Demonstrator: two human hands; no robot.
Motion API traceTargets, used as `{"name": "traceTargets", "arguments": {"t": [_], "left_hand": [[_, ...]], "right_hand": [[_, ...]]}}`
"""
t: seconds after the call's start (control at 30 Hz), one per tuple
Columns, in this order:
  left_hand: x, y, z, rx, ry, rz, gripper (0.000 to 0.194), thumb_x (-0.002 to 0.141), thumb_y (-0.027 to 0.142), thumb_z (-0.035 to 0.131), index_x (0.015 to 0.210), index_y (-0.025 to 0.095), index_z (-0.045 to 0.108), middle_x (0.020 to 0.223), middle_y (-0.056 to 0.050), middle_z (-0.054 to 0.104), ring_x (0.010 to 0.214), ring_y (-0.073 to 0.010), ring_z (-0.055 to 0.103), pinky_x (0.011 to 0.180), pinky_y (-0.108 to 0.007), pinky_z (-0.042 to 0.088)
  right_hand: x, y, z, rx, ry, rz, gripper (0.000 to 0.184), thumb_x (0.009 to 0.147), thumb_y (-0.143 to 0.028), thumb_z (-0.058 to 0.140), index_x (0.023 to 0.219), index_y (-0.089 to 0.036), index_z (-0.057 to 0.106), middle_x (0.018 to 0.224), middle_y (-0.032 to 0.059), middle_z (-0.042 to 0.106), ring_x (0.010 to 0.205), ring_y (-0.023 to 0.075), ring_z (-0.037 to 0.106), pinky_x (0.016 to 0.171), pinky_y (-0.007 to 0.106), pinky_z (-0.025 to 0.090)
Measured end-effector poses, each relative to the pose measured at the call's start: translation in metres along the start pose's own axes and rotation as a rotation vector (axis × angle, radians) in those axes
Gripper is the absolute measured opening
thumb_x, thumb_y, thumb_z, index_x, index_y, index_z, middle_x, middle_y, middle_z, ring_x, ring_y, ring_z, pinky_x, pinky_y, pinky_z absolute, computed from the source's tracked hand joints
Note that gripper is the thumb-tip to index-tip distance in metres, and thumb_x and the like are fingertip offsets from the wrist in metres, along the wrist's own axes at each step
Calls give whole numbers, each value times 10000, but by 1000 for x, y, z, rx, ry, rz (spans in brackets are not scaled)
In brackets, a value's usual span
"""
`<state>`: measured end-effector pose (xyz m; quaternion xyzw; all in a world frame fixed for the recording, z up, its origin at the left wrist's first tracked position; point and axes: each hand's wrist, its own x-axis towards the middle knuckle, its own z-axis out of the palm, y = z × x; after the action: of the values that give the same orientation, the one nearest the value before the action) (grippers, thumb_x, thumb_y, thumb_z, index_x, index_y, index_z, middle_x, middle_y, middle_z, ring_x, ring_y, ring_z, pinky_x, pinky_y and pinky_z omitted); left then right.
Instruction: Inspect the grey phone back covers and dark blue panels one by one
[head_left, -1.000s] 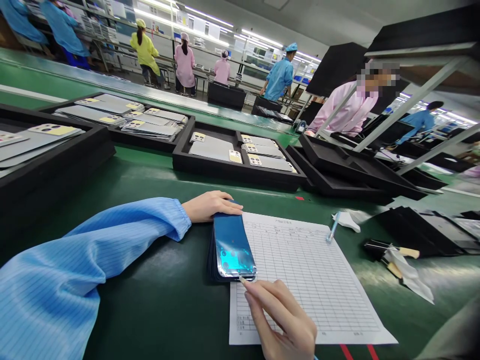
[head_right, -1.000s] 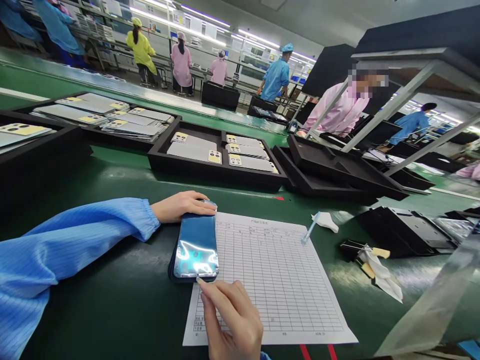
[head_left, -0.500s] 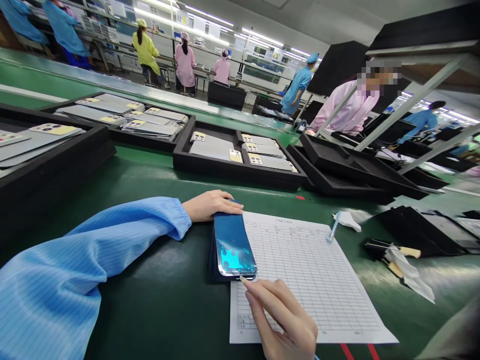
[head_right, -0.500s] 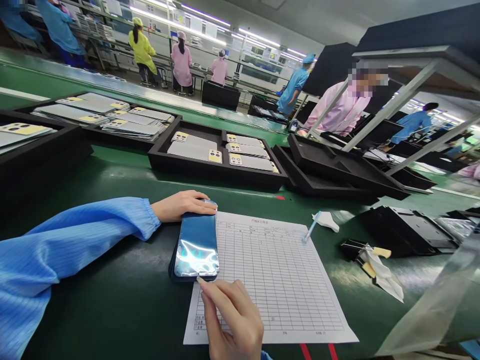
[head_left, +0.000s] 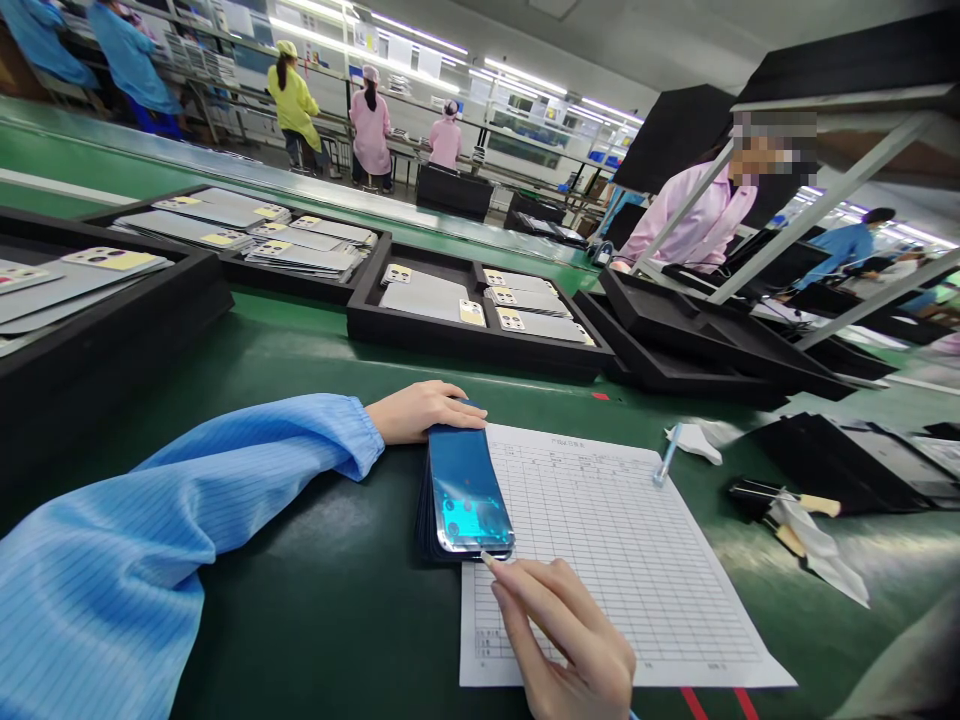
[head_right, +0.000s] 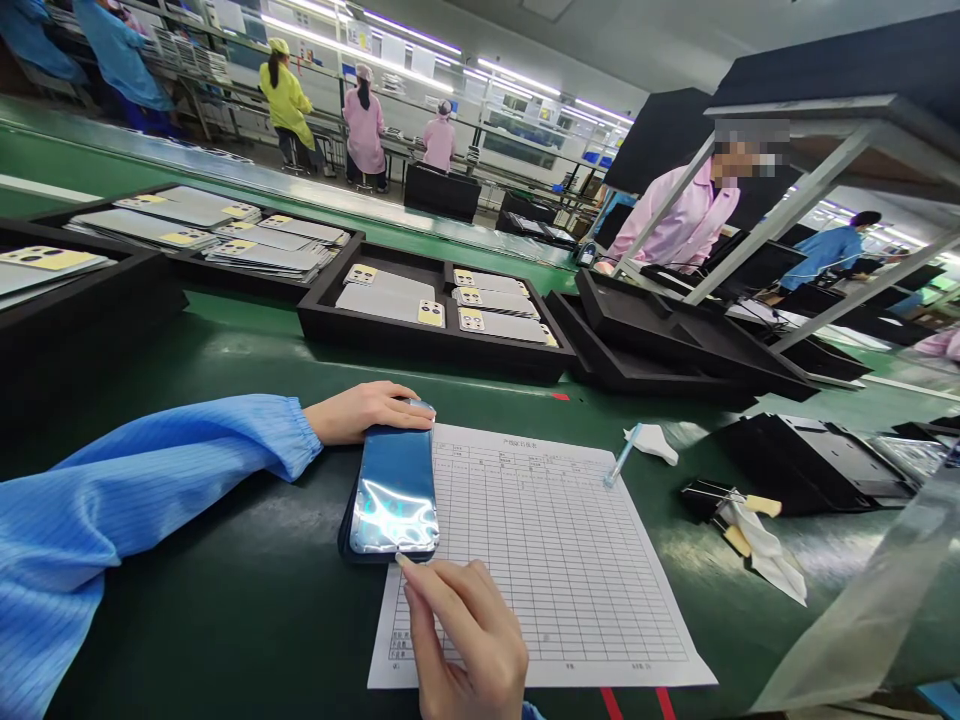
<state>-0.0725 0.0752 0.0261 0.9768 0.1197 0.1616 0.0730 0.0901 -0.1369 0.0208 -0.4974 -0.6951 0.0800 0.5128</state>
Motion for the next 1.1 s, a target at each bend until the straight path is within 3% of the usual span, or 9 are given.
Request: {"name": "traceTargets", "arguments": {"t": [0.63,0.83,1.1], "left_hand": [[-1,0,0,37,-14,-11,359,840,243,432,1191,250,502,1222,-11,561,1087,-240,507,929,-362,404],[-2,1,2,52,-3,-10,364,840,222,432,1198,266,486,1233,-5,552,1114,-191,507,971,-320,384],[-2,2,1,92,12,-9,348,847,228,421,1185,251,500,1230,1,554,1115,-197,508,958,-320,404]], "right_hand": [[-2,5,3,30,14,-37,312,755,-18,543,990,-182,665,762,70,659,636,157,577,471,252,469],[0,1,1,27,-5,-21,340,746,8,538,992,-192,661,767,69,653,650,167,583,496,269,474],[-2,4,4,23,38,-45,304,753,-6,543,969,-175,673,755,65,651,631,152,573,502,268,453]]}}
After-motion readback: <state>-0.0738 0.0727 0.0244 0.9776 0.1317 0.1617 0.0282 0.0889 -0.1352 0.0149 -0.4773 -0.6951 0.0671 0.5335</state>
